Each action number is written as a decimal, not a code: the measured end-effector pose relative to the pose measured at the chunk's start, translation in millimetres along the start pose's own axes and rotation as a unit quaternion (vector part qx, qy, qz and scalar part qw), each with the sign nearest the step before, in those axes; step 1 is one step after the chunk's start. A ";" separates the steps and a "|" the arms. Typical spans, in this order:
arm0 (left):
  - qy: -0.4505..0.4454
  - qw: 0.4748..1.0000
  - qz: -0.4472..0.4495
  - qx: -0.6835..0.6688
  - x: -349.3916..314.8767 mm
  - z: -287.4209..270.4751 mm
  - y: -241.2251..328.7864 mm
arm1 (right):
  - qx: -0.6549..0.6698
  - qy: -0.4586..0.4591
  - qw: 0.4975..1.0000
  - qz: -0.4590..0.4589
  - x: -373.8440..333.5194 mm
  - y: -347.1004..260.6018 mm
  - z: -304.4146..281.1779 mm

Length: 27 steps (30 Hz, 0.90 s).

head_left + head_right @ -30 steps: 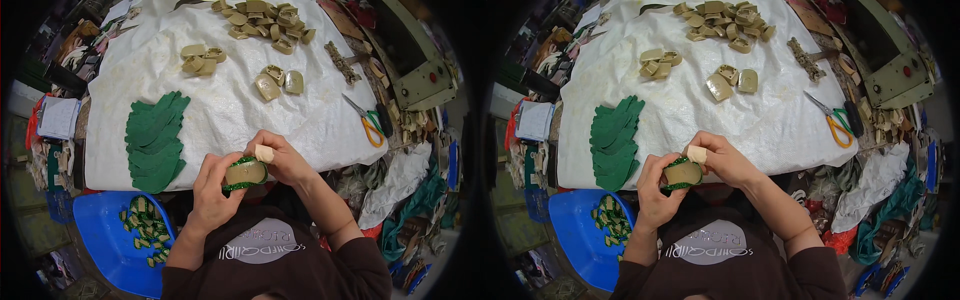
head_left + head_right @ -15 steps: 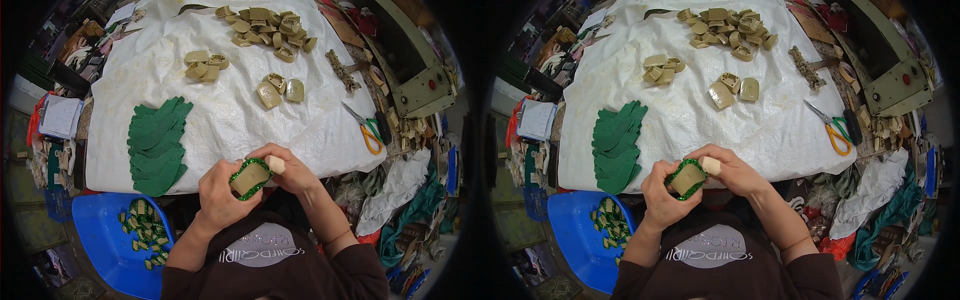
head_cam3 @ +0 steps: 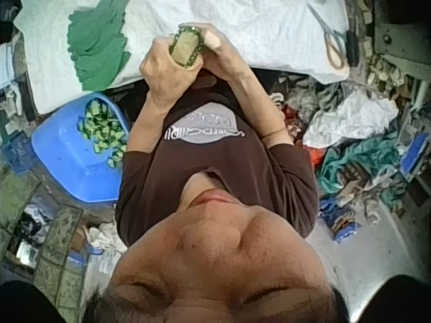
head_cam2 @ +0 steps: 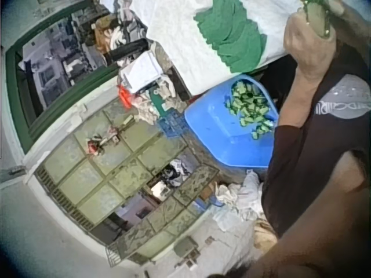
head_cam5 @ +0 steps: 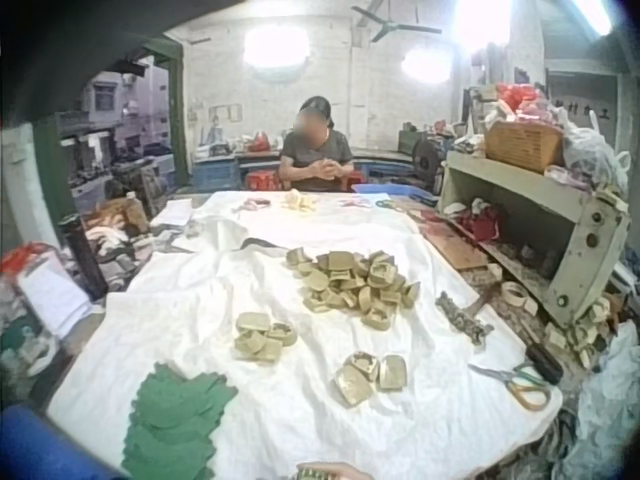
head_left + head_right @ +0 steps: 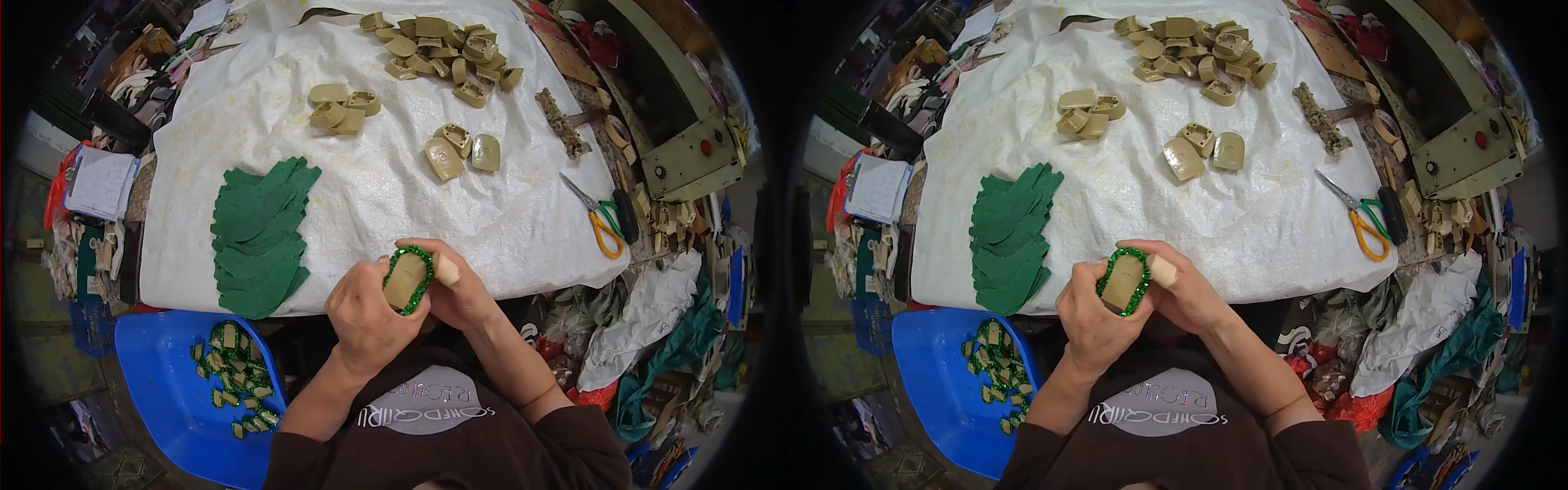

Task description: The person repeatedly picks up beige plastic shoe-like parts and green foam pieces from a table. They wrap the foam around the plastic parts by hand and place the finished units into a blue bin. A second person is visible working at the same table in the background.

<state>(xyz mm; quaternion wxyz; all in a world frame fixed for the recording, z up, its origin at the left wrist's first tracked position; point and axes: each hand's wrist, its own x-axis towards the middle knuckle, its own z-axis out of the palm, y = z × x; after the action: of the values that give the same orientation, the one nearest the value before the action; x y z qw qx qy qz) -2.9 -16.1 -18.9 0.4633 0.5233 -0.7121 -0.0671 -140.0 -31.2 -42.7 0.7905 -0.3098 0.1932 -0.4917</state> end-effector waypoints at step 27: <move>0.017 0.998 -0.050 -0.044 -5.9 -11.9 -9.6 | -0.421 0.091 0.897 -0.099 -0.5 12.1 13.1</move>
<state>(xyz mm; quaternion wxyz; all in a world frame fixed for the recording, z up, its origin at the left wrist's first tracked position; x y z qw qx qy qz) 12.4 -11.0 -21.2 0.4936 0.5386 -0.6735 -0.1126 -124.2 -22.9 -41.3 0.5123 -0.5854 0.4212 -0.4663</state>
